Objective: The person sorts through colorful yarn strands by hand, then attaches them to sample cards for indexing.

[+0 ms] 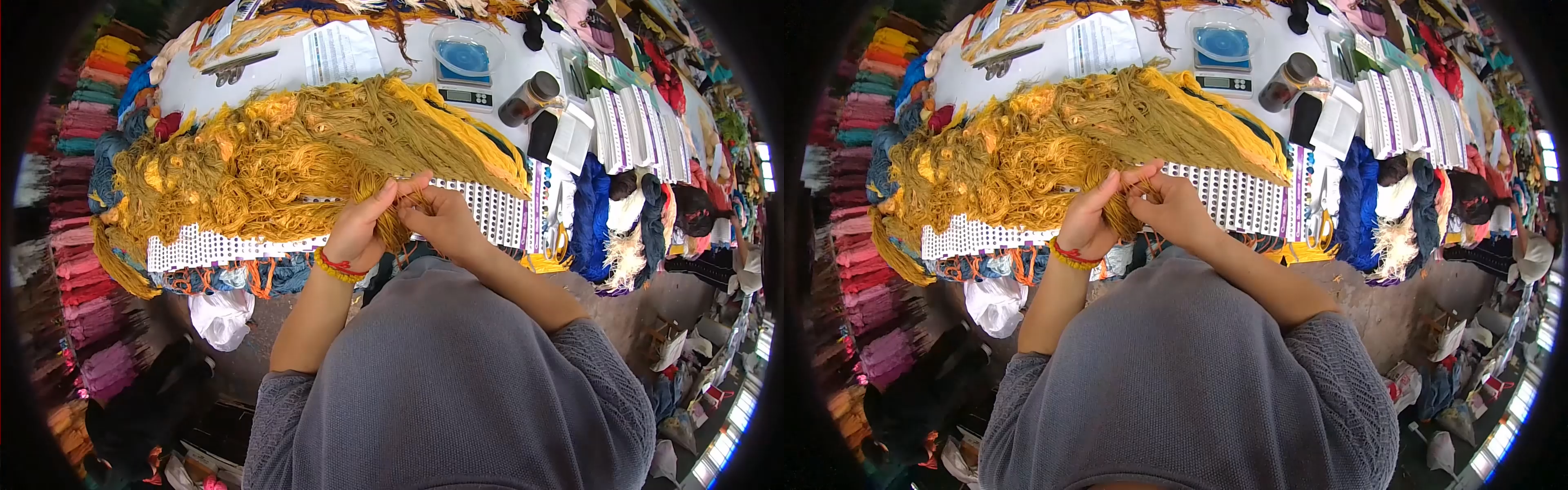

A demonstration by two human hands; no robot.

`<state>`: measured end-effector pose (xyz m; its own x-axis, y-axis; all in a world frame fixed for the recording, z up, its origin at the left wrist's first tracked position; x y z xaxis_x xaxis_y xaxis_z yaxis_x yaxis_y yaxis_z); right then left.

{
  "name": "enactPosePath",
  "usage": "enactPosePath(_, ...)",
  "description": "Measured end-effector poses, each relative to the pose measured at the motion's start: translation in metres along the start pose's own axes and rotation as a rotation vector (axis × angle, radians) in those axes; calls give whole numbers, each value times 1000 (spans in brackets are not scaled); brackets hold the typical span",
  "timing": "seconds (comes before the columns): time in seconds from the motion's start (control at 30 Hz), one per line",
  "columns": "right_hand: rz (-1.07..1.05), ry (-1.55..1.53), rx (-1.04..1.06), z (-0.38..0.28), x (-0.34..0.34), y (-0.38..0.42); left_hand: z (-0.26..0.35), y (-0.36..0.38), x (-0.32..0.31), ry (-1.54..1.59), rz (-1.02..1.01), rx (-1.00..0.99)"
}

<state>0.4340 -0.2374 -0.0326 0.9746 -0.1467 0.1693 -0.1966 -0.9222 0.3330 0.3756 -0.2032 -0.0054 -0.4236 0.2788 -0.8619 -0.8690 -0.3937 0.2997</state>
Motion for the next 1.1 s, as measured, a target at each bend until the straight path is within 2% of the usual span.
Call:
enactPosePath(0.2,6,-116,-32,-7,-2,3,2,2,-1,29,-8,-22)
enactPosePath(0.3,70,-156,55,-7,1,1,4,3,3,28,-8,-32)
enactPosePath(0.4,32,-38,46,1,0,-2,6,6,13,2,56,-29)
enactPosePath(0.47,79,-24,158,-3,3,-3,14,10,21,-90,185,-81)
enactPosePath(0.5,78,-24,158,-2,5,-1,15,11,24,-90,186,-81)
enactPosePath(0.57,-39,-143,-54,1,1,4,18,11,29,-103,167,-89)
enactPosePath(0.6,-41,-144,-55,1,3,4,18,10,30,-103,169,-90)
enactPosePath(0.67,-275,-575,-191,6,-16,7,19,9,31,-99,154,-108)
enactPosePath(0.7,-274,-577,-192,6,-15,5,19,9,32,-100,155,-105)
enactPosePath(0.77,-302,-248,-117,2,-14,2,19,10,29,-234,109,-101)
enactPosePath(0.8,-301,-252,-135,4,-14,1,19,10,31,-173,148,-111)
enactPosePath(0.87,94,601,415,-43,15,1,18,8,43,-192,177,-102)
enactPosePath(0.9,249,707,553,-57,21,3,18,7,52,-215,202,-98)
enactPosePath(0.93,251,705,545,-57,19,-4,16,5,60,-224,166,-58)
enactPosePath(0.97,227,366,530,-57,20,-11,16,3,75,-222,164,-48)
enactPosePath(1.0,200,28,507,-54,20,-18,14,1,88,-81,86,-19)
enactPosePath(1.03,69,-330,397,-54,9,-27,14,1,100,57,11,9)
enactPosePath(1.1,-12,-679,220,-22,12,-45,48,11,155,107,185,-202)
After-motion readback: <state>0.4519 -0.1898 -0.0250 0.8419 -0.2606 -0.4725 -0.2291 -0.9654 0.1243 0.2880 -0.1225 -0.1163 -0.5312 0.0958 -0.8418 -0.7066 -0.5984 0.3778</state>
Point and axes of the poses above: each hand's wrist, its own y-axis away from the middle knuckle, its own x-axis out of the back of the hand, z = x × y, the point moved 9 cm from there along -y, towards the middle knuckle, and after that the axes turned 15 degrees about y, right-handed, at the moved point
